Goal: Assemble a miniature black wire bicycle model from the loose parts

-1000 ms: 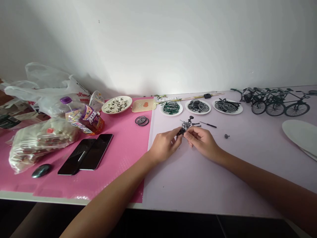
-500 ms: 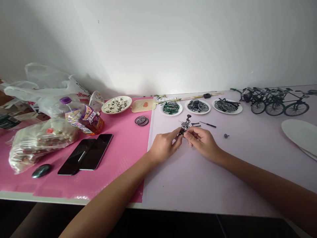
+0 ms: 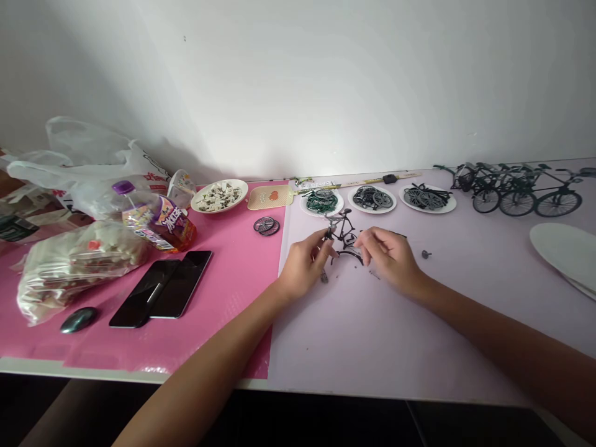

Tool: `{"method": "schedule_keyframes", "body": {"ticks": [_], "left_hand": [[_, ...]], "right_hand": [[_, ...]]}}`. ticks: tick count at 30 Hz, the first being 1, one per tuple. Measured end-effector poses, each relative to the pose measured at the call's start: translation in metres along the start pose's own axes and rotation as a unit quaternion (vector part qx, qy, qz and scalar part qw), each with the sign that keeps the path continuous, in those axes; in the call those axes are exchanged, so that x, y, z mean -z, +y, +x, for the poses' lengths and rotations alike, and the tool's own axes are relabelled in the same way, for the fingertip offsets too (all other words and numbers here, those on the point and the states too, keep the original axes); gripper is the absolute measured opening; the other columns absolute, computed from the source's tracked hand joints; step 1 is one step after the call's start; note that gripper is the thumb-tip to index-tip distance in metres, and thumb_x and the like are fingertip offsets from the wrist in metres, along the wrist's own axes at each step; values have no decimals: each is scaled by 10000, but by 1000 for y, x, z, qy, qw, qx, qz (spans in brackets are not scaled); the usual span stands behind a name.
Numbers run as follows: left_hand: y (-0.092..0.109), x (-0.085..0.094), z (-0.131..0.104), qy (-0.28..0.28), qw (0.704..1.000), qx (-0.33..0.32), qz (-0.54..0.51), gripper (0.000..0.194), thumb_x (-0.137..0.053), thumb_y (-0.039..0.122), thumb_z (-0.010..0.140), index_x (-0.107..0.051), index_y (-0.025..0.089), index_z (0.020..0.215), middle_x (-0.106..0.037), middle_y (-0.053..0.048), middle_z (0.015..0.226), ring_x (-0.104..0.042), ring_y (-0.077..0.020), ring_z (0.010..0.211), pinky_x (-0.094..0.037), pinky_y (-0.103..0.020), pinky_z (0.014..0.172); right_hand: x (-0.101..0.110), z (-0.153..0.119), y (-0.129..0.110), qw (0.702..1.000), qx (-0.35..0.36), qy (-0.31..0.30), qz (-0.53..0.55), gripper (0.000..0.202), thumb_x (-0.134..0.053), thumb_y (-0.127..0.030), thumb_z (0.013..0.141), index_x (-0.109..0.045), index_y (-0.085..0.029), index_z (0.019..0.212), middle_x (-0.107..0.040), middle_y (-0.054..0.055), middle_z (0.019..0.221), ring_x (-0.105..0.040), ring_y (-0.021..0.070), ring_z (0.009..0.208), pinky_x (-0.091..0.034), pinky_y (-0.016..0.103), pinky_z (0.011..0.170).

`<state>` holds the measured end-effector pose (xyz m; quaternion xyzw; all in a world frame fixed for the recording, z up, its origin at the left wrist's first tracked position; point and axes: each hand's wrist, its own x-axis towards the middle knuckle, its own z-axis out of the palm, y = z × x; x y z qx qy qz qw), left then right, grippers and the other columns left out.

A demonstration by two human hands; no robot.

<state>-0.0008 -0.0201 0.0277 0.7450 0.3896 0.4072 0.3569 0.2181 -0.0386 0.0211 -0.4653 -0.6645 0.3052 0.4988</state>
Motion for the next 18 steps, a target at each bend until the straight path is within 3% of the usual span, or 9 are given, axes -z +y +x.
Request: {"method": "schedule_keyframes", "body": {"ticks": [4,8,12,18], "left_hand": [[-8,7,9,40,993,58,-97,487,-559,489,1067,-620,114,1371,-788,-134,1096,-590,-75,527,-513,-258,565],[-15,15,15,73,982,79,-156,546,-625,524,1033,-574,111,1386,-788,-158,1131,-630,-86,519,-492,-269,536],[-20,23,20,103,972,84,-192,516,-689,511,995,-552,133,1318,-806,-163,1126,-675,-117,515,-447,-268,500],[-23,30,23,115,962,107,-222,518,-729,514,965,-559,139,1280,-802,-187,1184,-731,-133,594,-373,-238,483]], "right_hand": [[11,9,6,996,22,40,-78,528,-524,-652,1050,-573,-239,724,-588,36,648,-586,204,656,-485,347,638],[21,18,18,983,68,19,-170,373,-570,-545,1048,-677,-237,867,-721,56,822,-619,207,691,-477,352,632],[27,24,29,973,120,10,-195,208,-625,-428,1022,-719,-258,948,-765,65,937,-683,249,857,-523,367,685],[25,26,40,967,147,22,-208,145,-633,-369,1022,-724,-269,969,-763,76,970,-683,302,1027,-582,449,848]]}}
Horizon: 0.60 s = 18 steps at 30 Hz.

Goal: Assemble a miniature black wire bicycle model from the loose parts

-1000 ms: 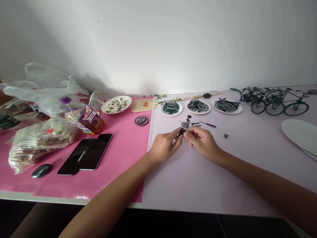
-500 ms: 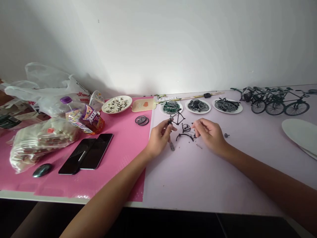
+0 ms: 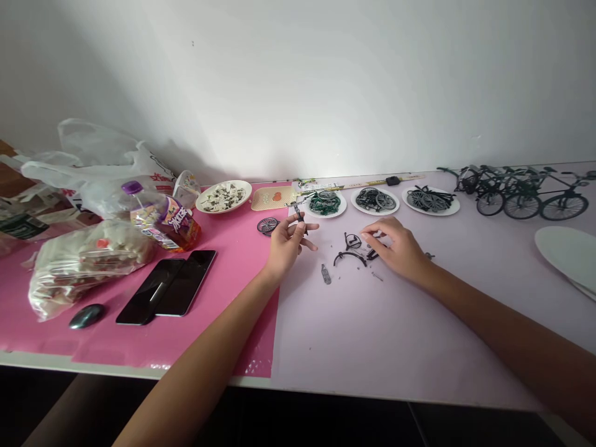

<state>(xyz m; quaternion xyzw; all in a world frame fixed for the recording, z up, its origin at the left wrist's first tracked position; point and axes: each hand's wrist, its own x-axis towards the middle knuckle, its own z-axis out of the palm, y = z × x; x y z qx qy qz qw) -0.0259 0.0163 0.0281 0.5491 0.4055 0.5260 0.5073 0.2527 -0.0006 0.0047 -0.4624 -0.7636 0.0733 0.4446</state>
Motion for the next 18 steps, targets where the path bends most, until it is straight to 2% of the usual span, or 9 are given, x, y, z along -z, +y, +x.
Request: {"method": "schedule_keyframes", "body": {"ticks": [4,13,18], "left_hand": [[-2,0,1,-9,1000,-1,4,518,-725,506,964,-596,128,1292,-804,-183,1165,-737,-132,618,-394,-230,509],[-9,-3,1,-4,1000,-2,25,421,-707,427,985,-616,138,1277,-789,-102,1013,-682,-95,588,-406,-215,518],[-10,-4,-1,-11,1000,1,28,384,-690,376,1001,-600,130,1282,-772,-92,994,-671,-94,589,-427,-225,536]], "right_hand": [[-2,0,5,999,22,-15,-24,145,-605,-339,1041,-724,-268,999,-767,74,984,-662,317,1088,-556,505,951],[0,1,10,992,79,-82,-58,191,-590,-296,1055,-764,-255,986,-774,83,991,-622,318,1058,-521,533,960],[13,4,6,977,99,-174,-70,272,-548,-237,1053,-796,-256,945,-779,79,990,-620,300,1043,-534,471,882]]}}
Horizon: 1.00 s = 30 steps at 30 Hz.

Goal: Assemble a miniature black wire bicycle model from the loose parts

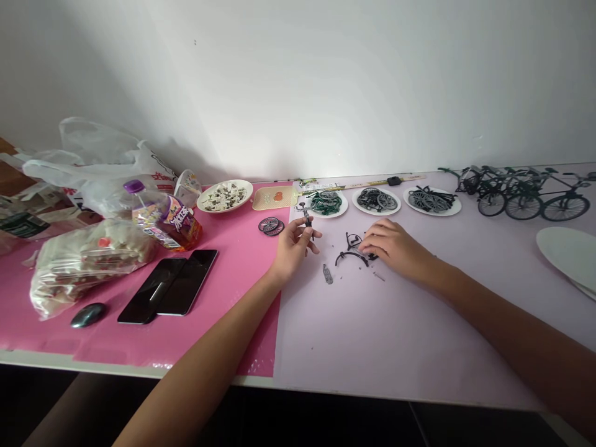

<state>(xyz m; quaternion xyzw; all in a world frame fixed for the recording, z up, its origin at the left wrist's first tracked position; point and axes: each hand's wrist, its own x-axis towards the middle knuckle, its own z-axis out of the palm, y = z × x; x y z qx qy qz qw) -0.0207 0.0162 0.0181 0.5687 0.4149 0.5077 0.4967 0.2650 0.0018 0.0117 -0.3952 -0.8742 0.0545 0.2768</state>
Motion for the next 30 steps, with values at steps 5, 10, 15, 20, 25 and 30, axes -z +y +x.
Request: {"method": "schedule_keyframes", "body": {"ticks": [5,10,15,20,25,30], "left_hand": [[2,-2,-3,-7,1000,-5,2,332,-685,344,1007,-605,133,1251,-758,-77,958,-657,-95,586,-442,-237,554],[6,-6,-5,-14,1000,-9,0,311,-676,306,1007,-621,131,1259,-749,-71,953,-632,-81,581,-438,-231,553],[3,-7,-5,-27,1000,2,-2,364,-704,332,989,-615,126,1276,-767,-90,985,-636,-87,594,-447,-234,560],[1,-7,-5,-33,999,-2,7,416,-723,361,971,-627,118,1295,-772,-104,1003,-632,-93,606,-455,-244,573],[2,-6,-5,-41,999,-3,13,454,-739,383,950,-642,123,1311,-775,-105,1013,-631,-93,615,-460,-241,581],[1,-7,-6,-49,998,-10,25,465,-753,381,939,-655,117,1309,-773,-102,994,-629,-95,612,-479,-249,600]], "right_hand": [[13,0,-1,999,27,-21,-17,333,-517,-206,1044,-822,-258,920,-785,84,950,-639,292,1012,-532,455,865],[15,1,0,997,53,-26,-54,334,-535,-161,1025,-832,-253,904,-786,86,910,-639,287,978,-517,423,824],[11,-1,2,994,67,-39,-75,348,-536,-83,1000,-834,-248,928,-770,79,924,-633,270,964,-504,396,827],[9,-1,-2,987,101,-56,-110,441,-509,73,905,-823,-237,912,-726,85,885,-614,258,922,-473,385,797],[4,0,-5,992,81,-36,-84,298,-561,-70,979,-790,-243,902,-728,98,1003,-613,280,983,-498,441,845],[0,1,-7,995,61,-32,-69,258,-530,-175,1035,-750,-242,921,-708,102,990,-610,279,949,-508,451,852]]}}
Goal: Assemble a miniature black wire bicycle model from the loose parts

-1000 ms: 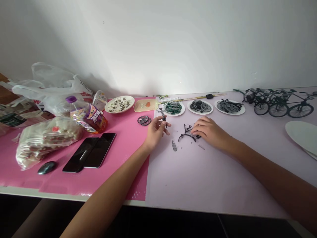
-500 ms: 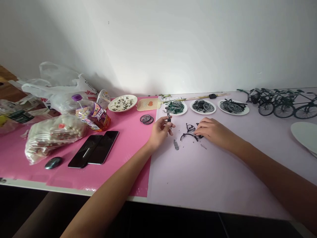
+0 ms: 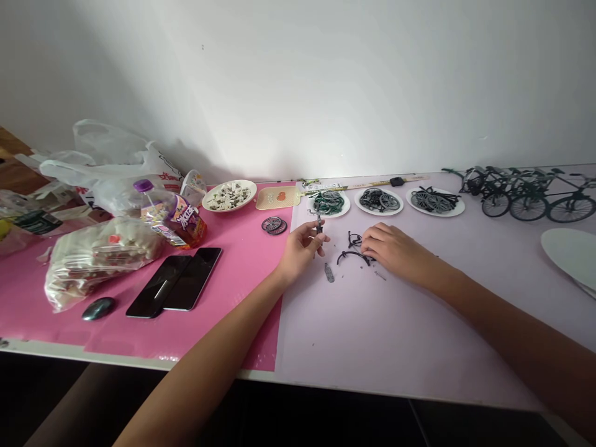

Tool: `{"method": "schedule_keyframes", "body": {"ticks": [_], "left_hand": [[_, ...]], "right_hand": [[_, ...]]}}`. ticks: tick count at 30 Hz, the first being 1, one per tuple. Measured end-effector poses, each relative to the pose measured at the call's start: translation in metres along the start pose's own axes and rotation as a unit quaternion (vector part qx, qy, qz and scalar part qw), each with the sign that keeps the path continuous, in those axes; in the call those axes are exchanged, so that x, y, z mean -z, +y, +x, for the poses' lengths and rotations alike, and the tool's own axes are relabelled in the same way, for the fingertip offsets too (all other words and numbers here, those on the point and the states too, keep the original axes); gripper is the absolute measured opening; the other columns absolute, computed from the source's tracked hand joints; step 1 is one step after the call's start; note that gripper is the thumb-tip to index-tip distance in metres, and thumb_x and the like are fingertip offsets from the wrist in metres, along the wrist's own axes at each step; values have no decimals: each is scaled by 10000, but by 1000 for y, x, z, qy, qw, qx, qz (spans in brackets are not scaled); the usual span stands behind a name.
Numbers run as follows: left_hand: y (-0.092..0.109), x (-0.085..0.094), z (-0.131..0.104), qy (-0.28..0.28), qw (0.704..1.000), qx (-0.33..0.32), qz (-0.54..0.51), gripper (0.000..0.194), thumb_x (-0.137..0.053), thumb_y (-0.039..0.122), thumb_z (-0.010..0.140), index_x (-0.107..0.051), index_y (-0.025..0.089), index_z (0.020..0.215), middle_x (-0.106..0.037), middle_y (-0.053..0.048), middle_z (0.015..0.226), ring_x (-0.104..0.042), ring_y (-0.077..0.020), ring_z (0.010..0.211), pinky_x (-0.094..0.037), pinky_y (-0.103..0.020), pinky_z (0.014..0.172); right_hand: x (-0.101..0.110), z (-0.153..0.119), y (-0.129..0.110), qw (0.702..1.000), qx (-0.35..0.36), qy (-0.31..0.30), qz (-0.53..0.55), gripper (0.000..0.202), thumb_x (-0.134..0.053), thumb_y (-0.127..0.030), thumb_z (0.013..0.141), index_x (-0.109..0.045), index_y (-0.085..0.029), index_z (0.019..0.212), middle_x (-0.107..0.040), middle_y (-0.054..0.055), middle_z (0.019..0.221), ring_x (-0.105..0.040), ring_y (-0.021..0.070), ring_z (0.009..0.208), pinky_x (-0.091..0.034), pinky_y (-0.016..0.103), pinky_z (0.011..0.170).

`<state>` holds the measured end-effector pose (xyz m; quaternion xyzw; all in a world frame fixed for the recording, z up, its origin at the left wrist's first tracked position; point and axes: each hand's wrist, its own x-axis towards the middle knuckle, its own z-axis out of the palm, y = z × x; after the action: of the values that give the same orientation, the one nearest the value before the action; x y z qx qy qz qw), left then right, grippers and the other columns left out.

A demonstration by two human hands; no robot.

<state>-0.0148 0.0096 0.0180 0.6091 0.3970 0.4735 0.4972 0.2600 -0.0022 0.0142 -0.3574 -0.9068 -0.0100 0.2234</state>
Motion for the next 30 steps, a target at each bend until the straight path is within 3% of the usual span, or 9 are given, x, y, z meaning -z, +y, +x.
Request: {"method": "schedule_keyframes", "body": {"ticks": [7,15,19,24,30], "left_hand": [[1,2,2,3,999,20,-45,514,-804,403,905,-643,119,1302,-794,-119,1043,-658,-95,604,-437,-241,568],[6,9,8,94,984,74,-130,601,-957,357,758,-556,145,1152,-814,-113,966,-770,-172,702,-499,-269,674],[8,7,7,117,989,49,-80,567,-971,385,724,-637,139,1111,-779,-54,783,-776,-210,727,-531,-299,696],[6,5,5,110,994,6,-5,423,-914,369,772,-725,144,1075,-766,-46,786,-756,-206,706,-548,-306,673],[0,7,3,119,964,-106,213,220,-774,248,860,-819,204,1071,-766,-49,837,-641,-180,695,-515,-315,698]], "right_hand": [[0,4,-8,999,-20,36,9,257,-482,-182,1072,-694,-241,939,-702,98,1016,-611,284,999,-494,448,884],[-1,5,-11,997,-9,73,31,170,-526,-239,1083,-682,-253,1018,-696,90,1029,-625,285,1009,-518,464,913],[2,5,-15,996,-24,75,47,195,-516,-231,1076,-701,-262,1022,-706,91,1034,-640,293,1028,-538,468,905],[4,6,-18,994,-35,80,60,173,-529,-231,1069,-694,-267,1030,-711,88,1041,-658,293,1035,-555,466,904],[1,5,-18,990,-25,124,67,122,-556,-256,1072,-676,-270,1051,-707,91,1037,-661,291,1042,-560,472,910]]}}
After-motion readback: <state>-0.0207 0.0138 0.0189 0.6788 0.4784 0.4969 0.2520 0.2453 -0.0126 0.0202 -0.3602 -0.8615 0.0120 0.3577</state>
